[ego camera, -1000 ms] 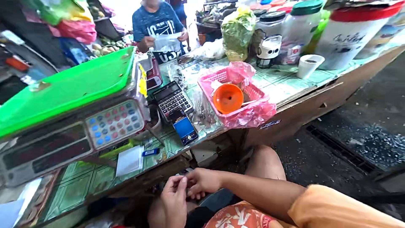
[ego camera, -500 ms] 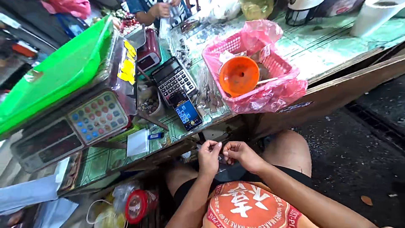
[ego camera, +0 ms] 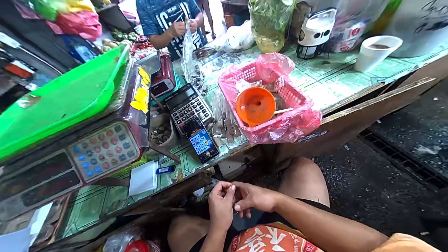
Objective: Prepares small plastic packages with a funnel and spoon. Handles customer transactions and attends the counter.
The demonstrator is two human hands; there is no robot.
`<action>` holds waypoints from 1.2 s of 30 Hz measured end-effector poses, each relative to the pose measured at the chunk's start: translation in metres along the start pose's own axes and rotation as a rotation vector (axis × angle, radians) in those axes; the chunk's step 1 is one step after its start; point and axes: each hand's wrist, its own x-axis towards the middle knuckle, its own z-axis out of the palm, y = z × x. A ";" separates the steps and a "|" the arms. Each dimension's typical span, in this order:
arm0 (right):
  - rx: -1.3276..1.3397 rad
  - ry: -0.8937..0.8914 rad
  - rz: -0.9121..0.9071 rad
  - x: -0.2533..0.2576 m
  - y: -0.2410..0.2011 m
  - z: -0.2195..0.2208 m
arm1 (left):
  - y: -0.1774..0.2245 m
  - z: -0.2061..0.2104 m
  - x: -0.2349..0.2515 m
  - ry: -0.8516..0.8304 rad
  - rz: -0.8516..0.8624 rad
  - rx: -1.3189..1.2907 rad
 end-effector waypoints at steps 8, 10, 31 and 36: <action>0.076 0.236 -0.056 0.003 0.011 -0.009 | -0.016 -0.027 0.001 -0.117 -0.024 -0.008; 0.113 0.264 -0.065 0.004 0.021 -0.011 | -0.025 -0.039 -0.006 -0.195 -0.124 -0.020; 0.330 0.371 0.059 0.032 0.081 -0.082 | -0.038 -0.055 0.004 0.133 -0.292 0.146; 0.273 0.224 0.026 0.036 0.084 -0.087 | -0.044 -0.053 0.013 0.165 -0.348 0.098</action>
